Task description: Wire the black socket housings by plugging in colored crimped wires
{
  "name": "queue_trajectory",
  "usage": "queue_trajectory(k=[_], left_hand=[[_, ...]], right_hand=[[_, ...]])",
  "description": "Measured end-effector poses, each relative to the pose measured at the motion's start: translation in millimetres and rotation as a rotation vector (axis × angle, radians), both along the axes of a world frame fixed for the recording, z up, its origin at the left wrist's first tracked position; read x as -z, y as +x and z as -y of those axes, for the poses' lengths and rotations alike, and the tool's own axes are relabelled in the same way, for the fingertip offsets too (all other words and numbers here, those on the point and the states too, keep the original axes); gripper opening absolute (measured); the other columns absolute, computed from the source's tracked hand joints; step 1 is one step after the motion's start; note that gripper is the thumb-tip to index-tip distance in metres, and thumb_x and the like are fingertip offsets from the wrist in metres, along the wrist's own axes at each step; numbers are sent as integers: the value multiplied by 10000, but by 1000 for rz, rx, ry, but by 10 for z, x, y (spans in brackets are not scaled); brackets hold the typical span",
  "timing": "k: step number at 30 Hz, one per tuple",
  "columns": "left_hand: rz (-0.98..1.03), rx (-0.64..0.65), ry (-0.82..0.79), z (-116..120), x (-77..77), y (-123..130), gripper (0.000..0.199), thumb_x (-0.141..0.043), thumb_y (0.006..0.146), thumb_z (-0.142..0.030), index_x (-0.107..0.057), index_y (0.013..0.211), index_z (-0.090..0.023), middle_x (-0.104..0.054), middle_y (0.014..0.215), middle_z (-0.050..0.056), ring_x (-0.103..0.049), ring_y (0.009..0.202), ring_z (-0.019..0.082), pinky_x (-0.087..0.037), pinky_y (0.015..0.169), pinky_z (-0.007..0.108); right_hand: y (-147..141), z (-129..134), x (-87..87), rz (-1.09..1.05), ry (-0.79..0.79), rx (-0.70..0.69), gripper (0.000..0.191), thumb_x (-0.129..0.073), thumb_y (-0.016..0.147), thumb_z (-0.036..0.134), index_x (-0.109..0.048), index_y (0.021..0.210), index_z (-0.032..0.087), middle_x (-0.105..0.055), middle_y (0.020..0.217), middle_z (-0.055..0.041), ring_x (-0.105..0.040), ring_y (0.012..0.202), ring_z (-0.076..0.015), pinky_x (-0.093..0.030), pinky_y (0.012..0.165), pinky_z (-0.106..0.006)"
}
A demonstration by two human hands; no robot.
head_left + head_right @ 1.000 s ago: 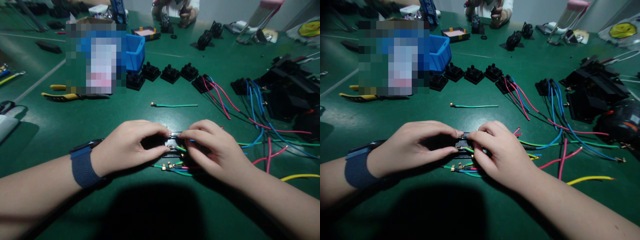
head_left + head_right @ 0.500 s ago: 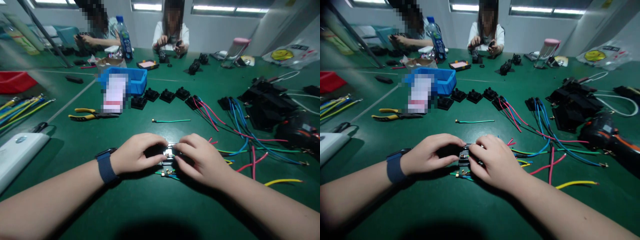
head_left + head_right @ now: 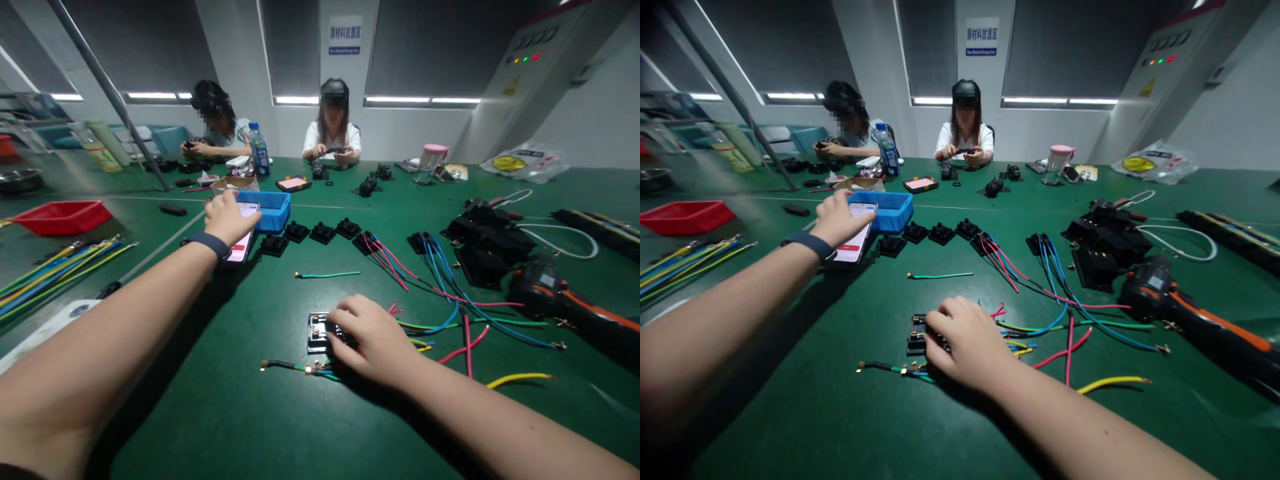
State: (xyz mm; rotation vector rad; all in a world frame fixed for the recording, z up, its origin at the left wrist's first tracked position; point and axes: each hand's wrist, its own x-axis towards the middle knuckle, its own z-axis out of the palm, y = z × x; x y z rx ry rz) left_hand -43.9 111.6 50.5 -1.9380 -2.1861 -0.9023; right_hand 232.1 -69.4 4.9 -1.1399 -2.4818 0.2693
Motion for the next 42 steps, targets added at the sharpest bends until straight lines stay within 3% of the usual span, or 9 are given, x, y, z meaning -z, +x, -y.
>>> queue_trajectory(k=[4,9,16,26,32,35,37,39,42], left_hand=[[46,-145,-131,-318,-24,-36,900,-655,591,-507,-341,1337,-112,-422,1293,273,-384,1208,476,-360,936,591],[63,-194,-206,-404,2,-50,934,-701,553,-464,-344,1341,-112,-427,1306,274,-431,1200,464,-372,952,581],[25,-139,-144,-385,87,-129,866,-685,589,-455,-356,1310,-107,-529,1222,244,-514,1142,410,-426,939,503],[63,-97,-14,-415,224,-143,916,-705,573,-421,-316,1323,-66,-518,1203,286,-493,1145,453,-393,917,572],[161,11,81,-379,112,-177,819,-662,610,-458,-397,1275,-60,-471,1246,227,-394,1254,391,-316,957,545],[186,100,225,-191,-9,-32,625,-542,719,-468,-444,1243,-142,-429,1309,104,-253,1341,297,-219,1054,497],[205,167,251,98,-45,157,558,-543,740,-417,-448,1218,-145,-413,1317,101,-324,1295,280,-288,1041,471],[227,325,169,522,-14,383,410,-504,795,-347,-467,1164,-174,-490,1231,95,-501,1119,225,-441,920,391],[212,603,-45,1226,132,651,218,-510,835,-282,-532,1039,-206,-611,1008,29,-595,878,154,-516,763,293]], right_hand=[[7,-8,6,1,8,-3,183,-469,873,297,-598,940,185,-579,927,-61,-483,854,-182,-394,739,-313],[14,-6,1,6,8,4,180,-463,877,310,-592,926,193,-578,928,-56,-480,851,-181,-383,724,-308],[8,-11,11,-11,-7,3,180,-465,876,304,-596,926,190,-578,930,-61,-479,853,-182,-381,735,-312],[7,-8,-10,-24,-23,-7,188,-464,880,294,-605,944,186,-580,930,-73,-481,861,-184,-390,748,-320],[5,-11,-13,-21,-33,-3,193,-467,879,295,-607,952,182,-580,933,-72,-478,862,-185,-387,739,-319],[5,-10,-14,-13,-44,-4,198,-469,879,295,-606,967,182,-578,936,-71,-475,864,-185,-385,742,-319],[4,-9,-15,-7,-47,-5,200,-469,881,292,-606,978,184,-578,939,-71,-473,863,-185,-383,744,-320],[3,-7,-18,-2,-44,-2,200,-465,884,287,-607,982,185,-576,939,-71,-471,858,-187,-378,734,-320],[1,-1,-24,8,-47,5,196,-462,887,282,-607,972,182,-572,929,-70,-468,846,-188,-374,716,-319]])
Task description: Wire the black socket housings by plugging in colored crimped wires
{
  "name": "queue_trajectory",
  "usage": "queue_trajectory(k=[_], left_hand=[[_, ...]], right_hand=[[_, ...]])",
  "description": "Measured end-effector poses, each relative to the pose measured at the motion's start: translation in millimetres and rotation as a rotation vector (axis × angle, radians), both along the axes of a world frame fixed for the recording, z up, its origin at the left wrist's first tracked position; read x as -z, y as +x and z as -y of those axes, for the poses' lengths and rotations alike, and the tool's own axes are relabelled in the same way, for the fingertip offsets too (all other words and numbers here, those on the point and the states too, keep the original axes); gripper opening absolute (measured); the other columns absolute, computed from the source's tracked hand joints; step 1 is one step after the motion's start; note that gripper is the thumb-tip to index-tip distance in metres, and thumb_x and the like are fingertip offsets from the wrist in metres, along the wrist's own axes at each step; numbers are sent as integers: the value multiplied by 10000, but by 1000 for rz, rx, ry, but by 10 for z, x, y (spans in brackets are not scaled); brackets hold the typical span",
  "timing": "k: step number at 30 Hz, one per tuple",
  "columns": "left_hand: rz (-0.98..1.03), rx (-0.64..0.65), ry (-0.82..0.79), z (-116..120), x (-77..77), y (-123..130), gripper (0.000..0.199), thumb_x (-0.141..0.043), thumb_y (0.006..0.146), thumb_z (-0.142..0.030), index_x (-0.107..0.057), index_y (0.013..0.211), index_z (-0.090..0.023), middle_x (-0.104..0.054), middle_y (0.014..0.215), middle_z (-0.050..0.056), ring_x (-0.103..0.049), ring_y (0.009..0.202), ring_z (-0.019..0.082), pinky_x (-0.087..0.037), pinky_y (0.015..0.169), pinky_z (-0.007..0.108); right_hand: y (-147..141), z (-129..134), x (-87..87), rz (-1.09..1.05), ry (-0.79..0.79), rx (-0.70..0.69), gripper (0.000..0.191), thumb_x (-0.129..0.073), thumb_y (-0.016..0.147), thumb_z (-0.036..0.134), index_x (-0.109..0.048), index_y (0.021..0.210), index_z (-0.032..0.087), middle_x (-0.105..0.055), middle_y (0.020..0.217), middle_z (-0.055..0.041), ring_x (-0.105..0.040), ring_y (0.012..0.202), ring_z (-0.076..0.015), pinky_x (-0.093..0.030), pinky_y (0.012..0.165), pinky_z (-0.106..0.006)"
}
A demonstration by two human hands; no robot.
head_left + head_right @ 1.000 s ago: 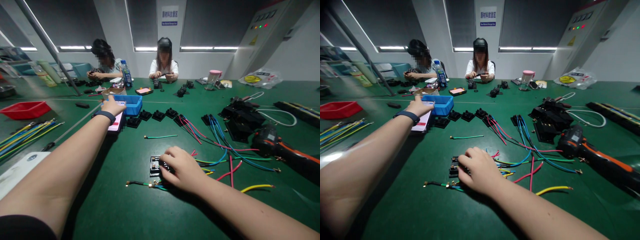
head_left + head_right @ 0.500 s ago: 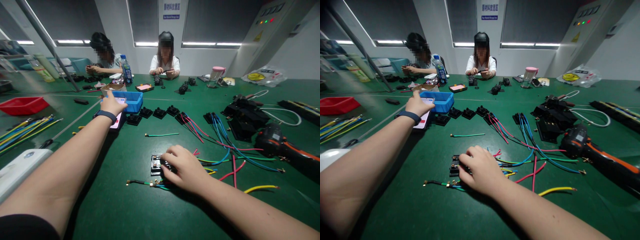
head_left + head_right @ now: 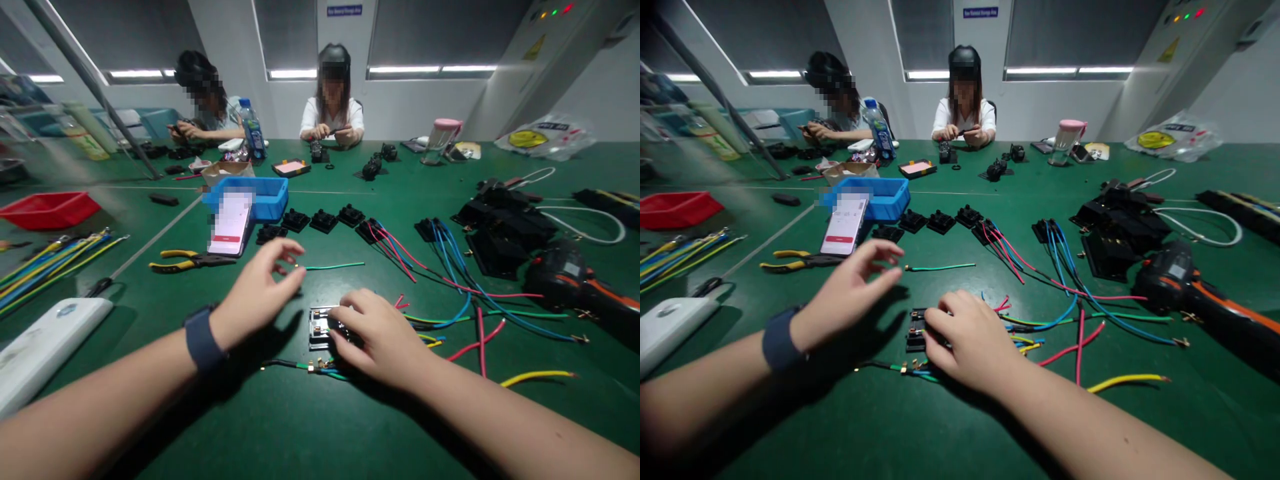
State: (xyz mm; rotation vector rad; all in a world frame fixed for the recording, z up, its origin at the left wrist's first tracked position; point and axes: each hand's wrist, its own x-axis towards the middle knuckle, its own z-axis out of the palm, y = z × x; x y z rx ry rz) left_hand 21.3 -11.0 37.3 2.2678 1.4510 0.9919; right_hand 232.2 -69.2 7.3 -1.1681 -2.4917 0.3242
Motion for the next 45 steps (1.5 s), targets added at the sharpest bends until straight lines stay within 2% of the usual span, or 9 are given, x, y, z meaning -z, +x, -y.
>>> queue_trajectory(k=[3,5,7,10,14,27,33,37,45], left_hand=[[-172,299,26,438,155,66,167,-491,861,-183,-543,1019,-182,-605,1018,55,-563,947,172,-487,833,322],[-278,426,145,510,220,28,255,-509,849,-161,-530,1103,-182,-607,1038,70,-555,931,193,-477,807,346],[-268,500,138,470,254,-20,321,-522,839,-147,-498,1157,-182,-610,1044,69,-552,934,191,-473,812,341],[-150,481,61,376,278,-61,286,-534,828,-139,-491,1107,-187,-611,1003,48,-547,926,172,-465,833,325],[-70,335,22,355,302,-81,206,-544,813,-119,-500,1006,-178,-591,936,48,-536,884,163,-470,783,308],[-222,440,129,348,316,-99,190,-522,800,-112,-525,980,-172,-648,924,53,-557,903,191,-480,777,328],[-412,550,273,341,270,-117,114,-486,821,-133,-521,910,-196,-682,915,21,-597,779,178,-458,666,322],[-423,556,200,348,207,-98,104,-439,824,-161,-518,870,-210,-685,904,25,-579,651,159,-425,575,319],[-374,528,130,348,223,-102,103,-446,820,-196,-525,881,-223,-684,938,26,-584,661,161,-408,571,322]], right_hand=[[-3,1,-1,-1,-11,-3,194,-467,887,279,-607,975,179,-571,925,-69,-470,847,-188,-379,719,-320],[-4,-1,5,-16,-9,-7,204,-469,886,273,-607,1007,183,-574,927,-73,-474,851,-190,-386,727,-323],[-5,-4,13,-34,-1,-9,217,-473,885,266,-606,1036,186,-578,925,-79,-479,849,-192,-393,727,-325],[-2,-11,21,-39,10,-14,217,-482,881,258,-610,1039,185,-584,909,-86,-486,833,-194,-402,702,-323],[8,-26,20,-36,31,-30,198,-491,875,253,-618,1011,182,-590,907,-93,-502,825,-200,-416,680,-327],[35,-35,20,2,49,-46,240,-499,869,272,-588,1075,187,-612,958,-109,-526,844,-224,-466,680,-381],[51,-49,10,10,54,-66,217,-493,888,278,-606,1046,181,-613,963,-112,-529,832,-218,-466,658,-368],[80,-62,36,28,68,-90,241,-501,886,289,-583,1091,192,-618,978,-112,-527,814,-215,-459,638,-371],[85,-63,83,35,110,-96,251,-510,880,307,-567,1096,192,-621,980,-114,-518,799,-215,-452,632,-379]])
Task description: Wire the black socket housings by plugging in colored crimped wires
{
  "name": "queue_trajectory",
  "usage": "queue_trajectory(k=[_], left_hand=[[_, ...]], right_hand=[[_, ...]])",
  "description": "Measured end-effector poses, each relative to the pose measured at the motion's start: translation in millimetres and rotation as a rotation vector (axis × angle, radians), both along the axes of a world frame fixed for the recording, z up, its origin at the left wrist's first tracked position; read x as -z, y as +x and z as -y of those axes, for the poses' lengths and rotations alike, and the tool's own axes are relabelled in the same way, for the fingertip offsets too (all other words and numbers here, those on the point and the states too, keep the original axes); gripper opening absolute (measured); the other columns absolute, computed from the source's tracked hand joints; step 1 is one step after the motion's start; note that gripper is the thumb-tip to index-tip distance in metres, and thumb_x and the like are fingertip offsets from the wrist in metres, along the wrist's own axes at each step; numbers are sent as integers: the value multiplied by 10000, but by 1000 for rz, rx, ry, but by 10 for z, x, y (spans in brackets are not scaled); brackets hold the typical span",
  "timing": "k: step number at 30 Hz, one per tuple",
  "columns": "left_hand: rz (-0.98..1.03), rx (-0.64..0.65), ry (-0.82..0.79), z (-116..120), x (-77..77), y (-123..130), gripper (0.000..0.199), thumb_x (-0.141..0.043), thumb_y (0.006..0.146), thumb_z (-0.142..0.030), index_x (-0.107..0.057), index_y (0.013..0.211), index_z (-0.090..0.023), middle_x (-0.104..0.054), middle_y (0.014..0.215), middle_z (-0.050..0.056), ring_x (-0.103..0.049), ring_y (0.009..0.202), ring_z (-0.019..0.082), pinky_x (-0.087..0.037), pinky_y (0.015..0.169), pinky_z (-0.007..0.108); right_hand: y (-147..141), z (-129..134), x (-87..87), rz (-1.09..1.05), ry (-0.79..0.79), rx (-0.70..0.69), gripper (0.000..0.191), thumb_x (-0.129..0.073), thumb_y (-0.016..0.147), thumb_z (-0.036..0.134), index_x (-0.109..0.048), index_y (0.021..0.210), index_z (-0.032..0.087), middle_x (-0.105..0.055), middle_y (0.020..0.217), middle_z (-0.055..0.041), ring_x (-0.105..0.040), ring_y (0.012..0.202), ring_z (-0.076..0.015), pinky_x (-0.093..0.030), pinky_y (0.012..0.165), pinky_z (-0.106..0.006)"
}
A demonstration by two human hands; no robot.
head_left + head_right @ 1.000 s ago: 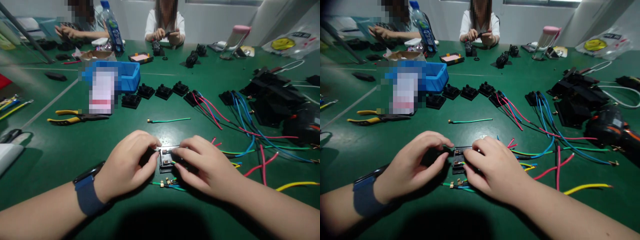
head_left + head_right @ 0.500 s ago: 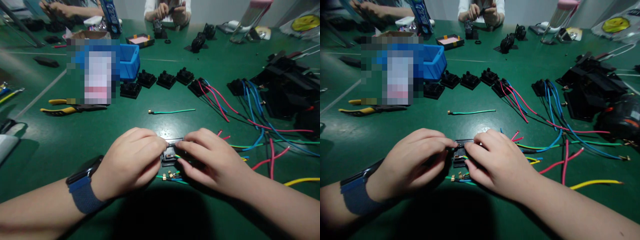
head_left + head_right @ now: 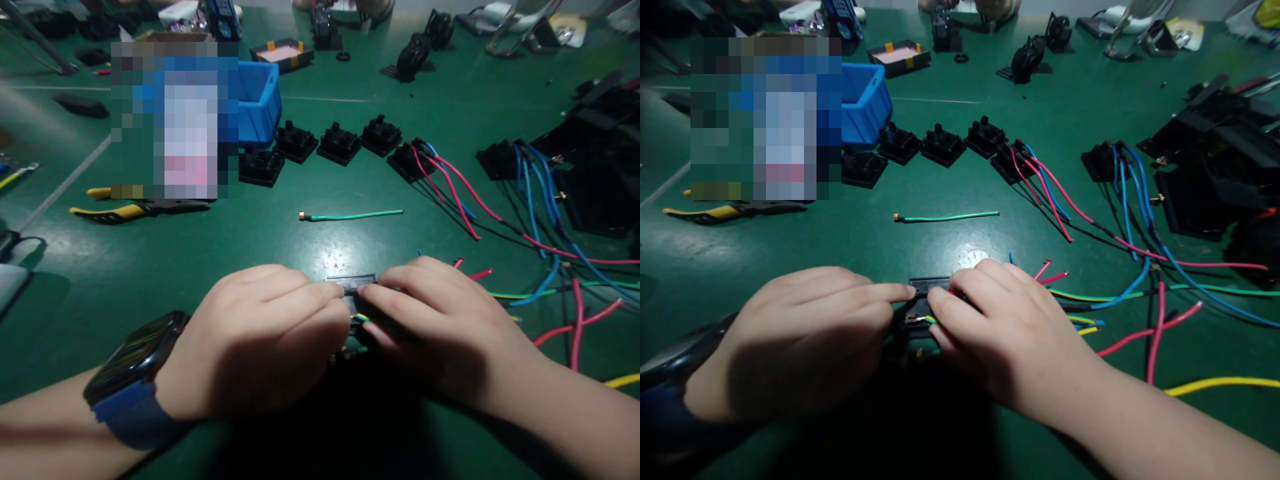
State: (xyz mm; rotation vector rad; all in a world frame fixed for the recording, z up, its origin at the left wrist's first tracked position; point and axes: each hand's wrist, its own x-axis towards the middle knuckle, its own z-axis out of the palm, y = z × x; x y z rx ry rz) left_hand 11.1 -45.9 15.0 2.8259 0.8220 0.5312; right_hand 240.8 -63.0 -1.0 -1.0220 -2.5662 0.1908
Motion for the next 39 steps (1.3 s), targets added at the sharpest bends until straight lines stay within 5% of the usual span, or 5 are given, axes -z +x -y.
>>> queue_trajectory(k=[8,13,39], left_hand=[[127,-29,-63,-77,108,-12,185,-538,825,-165,-548,1009,-165,-671,961,43,-593,839,162,-460,756,288],[139,-113,-128,-63,93,35,201,-609,810,-245,-580,988,-157,-654,935,32,-573,849,159,-446,775,287],[188,-84,-185,-84,109,37,208,-633,801,-233,-598,988,-148,-649,945,34,-580,880,151,-453,793,275]], right_hand=[[-12,-23,-9,-12,36,17,238,-537,861,258,-584,1070,152,-624,964,-116,-538,820,-220,-462,651,-361],[-23,-12,-32,-50,4,17,249,-570,823,196,-591,1061,125,-621,963,-118,-543,823,-222,-466,665,-358],[-42,-17,-64,-136,-132,59,205,-519,841,190,-593,1020,123,-627,899,-86,-534,815,-210,-438,693,-352]])
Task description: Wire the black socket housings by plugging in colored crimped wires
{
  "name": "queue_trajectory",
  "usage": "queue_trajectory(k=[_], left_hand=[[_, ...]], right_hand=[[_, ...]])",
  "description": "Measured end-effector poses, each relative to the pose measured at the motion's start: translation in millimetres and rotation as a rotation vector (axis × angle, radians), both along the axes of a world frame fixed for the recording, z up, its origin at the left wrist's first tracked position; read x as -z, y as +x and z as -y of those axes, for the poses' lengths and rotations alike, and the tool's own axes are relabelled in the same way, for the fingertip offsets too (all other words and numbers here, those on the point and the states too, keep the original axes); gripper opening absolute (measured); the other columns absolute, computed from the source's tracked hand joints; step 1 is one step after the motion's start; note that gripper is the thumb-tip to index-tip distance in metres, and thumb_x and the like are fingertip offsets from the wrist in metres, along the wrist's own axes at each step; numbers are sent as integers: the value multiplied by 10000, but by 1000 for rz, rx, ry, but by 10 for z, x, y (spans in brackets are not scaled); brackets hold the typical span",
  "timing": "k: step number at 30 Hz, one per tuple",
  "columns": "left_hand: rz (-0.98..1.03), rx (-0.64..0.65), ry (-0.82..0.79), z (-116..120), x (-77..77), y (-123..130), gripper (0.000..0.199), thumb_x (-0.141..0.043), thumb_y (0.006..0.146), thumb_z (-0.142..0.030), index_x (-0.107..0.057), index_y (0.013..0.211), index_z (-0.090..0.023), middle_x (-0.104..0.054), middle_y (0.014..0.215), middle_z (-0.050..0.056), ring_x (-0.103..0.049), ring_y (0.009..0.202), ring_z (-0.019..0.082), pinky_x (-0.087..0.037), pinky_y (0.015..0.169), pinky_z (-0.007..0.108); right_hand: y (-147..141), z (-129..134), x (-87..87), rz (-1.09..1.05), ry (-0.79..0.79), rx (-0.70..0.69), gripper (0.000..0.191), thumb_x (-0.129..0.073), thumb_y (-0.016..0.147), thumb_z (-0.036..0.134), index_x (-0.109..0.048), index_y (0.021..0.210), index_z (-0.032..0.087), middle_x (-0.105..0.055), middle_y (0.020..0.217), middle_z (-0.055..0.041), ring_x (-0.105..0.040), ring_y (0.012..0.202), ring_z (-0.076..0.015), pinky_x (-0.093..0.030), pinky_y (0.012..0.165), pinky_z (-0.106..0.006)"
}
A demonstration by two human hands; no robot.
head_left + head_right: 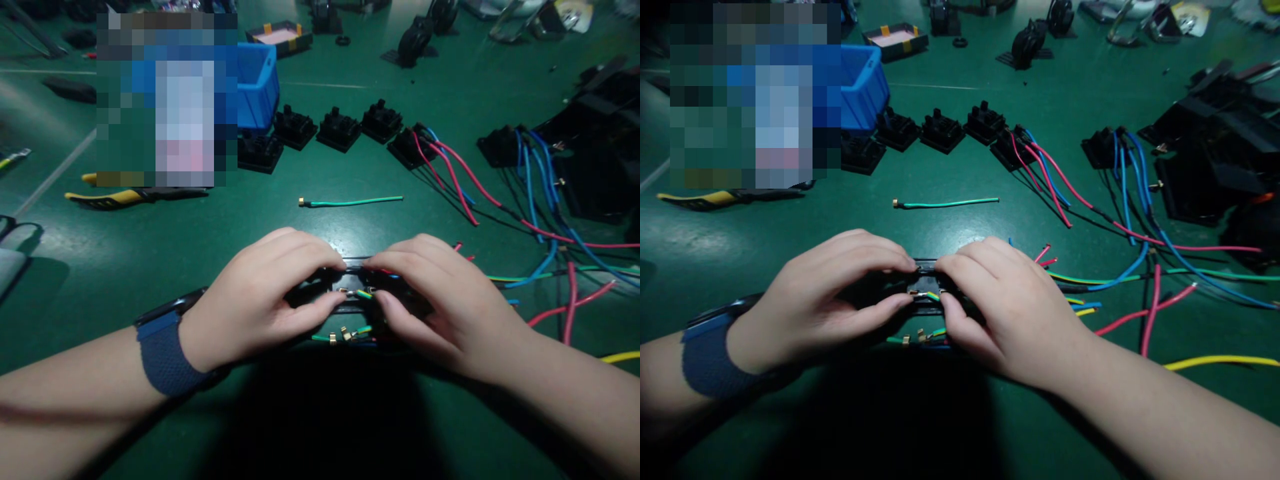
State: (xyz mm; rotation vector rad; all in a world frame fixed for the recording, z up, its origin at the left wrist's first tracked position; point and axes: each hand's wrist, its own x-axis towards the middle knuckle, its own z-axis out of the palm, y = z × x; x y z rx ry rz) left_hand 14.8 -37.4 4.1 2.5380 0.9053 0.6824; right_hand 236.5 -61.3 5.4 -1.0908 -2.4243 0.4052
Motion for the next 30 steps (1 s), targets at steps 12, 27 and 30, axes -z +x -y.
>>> queue_trajectory(k=[12,27,30], left_hand=[[-2,51,31,5,-8,-14,180,-634,807,-217,-614,968,-138,-646,957,47,-585,880,151,-466,787,262],[-10,60,28,-16,-21,-2,155,-590,826,-284,-531,772,-152,-637,823,58,-585,778,172,-451,700,289],[0,38,27,-4,-31,0,113,-570,831,-260,-549,820,-149,-632,821,54,-581,771,169,-451,696,289]], right_hand=[[-13,-3,-18,5,-105,78,130,-508,847,209,-594,927,153,-608,783,-40,-531,731,-178,-402,629,-308],[7,10,-26,29,-37,62,134,-498,817,204,-563,926,160,-622,798,-45,-543,707,-182,-403,612,-319],[11,5,-30,53,-40,52,128,-499,806,233,-570,877,153,-593,742,-40,-515,669,-180,-385,582,-319]])
